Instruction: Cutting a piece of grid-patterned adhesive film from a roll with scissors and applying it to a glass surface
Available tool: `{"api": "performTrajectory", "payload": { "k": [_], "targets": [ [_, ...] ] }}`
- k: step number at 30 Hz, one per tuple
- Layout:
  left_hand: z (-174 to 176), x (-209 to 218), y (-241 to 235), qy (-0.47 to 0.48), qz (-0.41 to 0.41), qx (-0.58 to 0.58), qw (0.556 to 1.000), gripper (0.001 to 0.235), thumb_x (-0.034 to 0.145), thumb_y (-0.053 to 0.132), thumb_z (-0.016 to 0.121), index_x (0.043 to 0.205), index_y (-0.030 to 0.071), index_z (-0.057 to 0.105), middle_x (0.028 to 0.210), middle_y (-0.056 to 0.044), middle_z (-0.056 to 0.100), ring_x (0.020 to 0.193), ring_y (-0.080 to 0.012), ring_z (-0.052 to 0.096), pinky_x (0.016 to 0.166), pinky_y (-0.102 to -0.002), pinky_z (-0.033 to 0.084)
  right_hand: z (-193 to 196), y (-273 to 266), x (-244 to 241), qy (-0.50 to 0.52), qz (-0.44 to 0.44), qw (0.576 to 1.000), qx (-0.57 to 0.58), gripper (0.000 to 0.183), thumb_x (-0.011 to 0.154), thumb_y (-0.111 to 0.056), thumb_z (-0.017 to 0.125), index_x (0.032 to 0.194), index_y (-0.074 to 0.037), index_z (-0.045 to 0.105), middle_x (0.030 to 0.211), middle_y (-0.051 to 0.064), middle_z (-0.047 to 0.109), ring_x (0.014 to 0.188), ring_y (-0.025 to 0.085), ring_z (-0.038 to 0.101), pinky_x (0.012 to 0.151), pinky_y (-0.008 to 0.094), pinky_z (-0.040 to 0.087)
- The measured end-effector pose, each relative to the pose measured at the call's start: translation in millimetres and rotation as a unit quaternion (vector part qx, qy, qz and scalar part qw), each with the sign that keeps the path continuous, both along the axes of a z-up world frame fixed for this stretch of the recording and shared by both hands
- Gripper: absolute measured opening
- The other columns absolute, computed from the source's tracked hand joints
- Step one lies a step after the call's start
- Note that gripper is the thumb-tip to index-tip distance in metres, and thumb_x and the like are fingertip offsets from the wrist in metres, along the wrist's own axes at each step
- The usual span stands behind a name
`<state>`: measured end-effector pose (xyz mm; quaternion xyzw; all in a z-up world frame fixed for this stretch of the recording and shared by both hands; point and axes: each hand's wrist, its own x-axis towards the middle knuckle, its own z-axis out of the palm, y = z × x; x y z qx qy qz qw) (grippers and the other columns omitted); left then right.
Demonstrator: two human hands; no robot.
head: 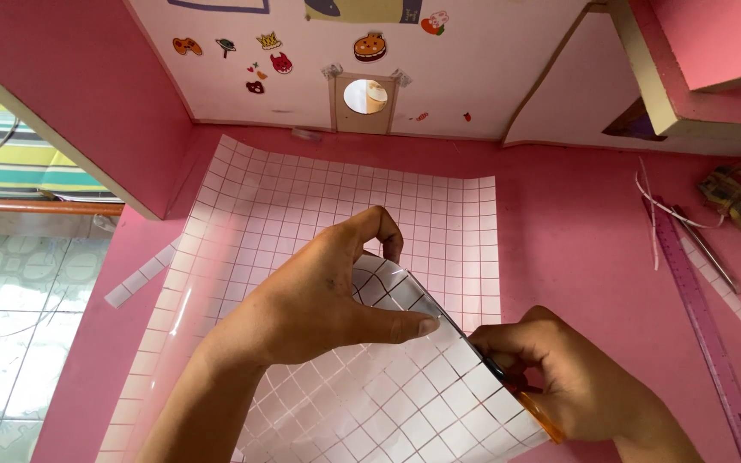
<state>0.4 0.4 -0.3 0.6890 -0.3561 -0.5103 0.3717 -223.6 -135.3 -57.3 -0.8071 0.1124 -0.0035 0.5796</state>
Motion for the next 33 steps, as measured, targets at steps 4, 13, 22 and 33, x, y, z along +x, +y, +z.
{"api": "performTrajectory", "payload": {
  "k": [4,13,22,33],
  "targets": [
    [-0.1,0.1,0.1,0.001,0.001,-0.002,1.0,0.052,0.077,0.015,0.092,0.1,0.014,0.046,0.064,-0.007,0.061,0.052,-0.0145,0.043,0.044,-0.031,0.033,-3.1,-0.2,-2.1,0.025,-0.016,1.0,0.003,0.025,0.085,-0.027,0.084,0.084,-0.002,0.085,0.053,-0.008,0.042,0.051,0.007,0.036,0.044,0.027,0.038],
    [-0.8,0.6,0.6,0.01,0.003,-0.011,1.0,0.052,0.077,0.014,0.092,0.1,0.013,0.045,0.063,-0.007,0.058,0.051,-0.0146,0.041,0.043,-0.031,0.031,-1.6,1.6,-0.2,-0.006,-0.006,1.0,0.004,0.029,0.087,-0.028,0.082,0.094,0.0,0.086,0.054,-0.009,0.046,0.05,0.005,0.037,0.043,0.025,0.039],
    [-2.4,1.6,1.0,0.02,0.005,-0.017,1.0,0.051,0.077,0.011,0.092,0.099,0.013,0.046,0.065,-0.008,0.062,0.052,-0.0143,0.043,0.044,-0.031,0.033,-1.2,0.4,0.1,-0.005,0.009,1.0,-0.015,0.035,0.087,-0.037,0.081,0.092,-0.002,0.085,0.053,-0.009,0.045,0.048,0.006,0.036,0.042,0.026,0.036],
    [-2.3,2.1,1.8,0.021,0.001,-0.023,1.0,0.05,0.077,0.013,0.091,0.099,0.012,0.046,0.065,-0.008,0.062,0.051,-0.0143,0.043,0.044,-0.03,0.033,-4.8,-0.9,-2.3,-0.011,0.003,1.0,-0.024,0.03,0.087,-0.032,0.082,0.084,-0.003,0.083,0.056,-0.008,0.033,0.05,0.008,0.028,0.042,0.027,0.031]
  ]
}}
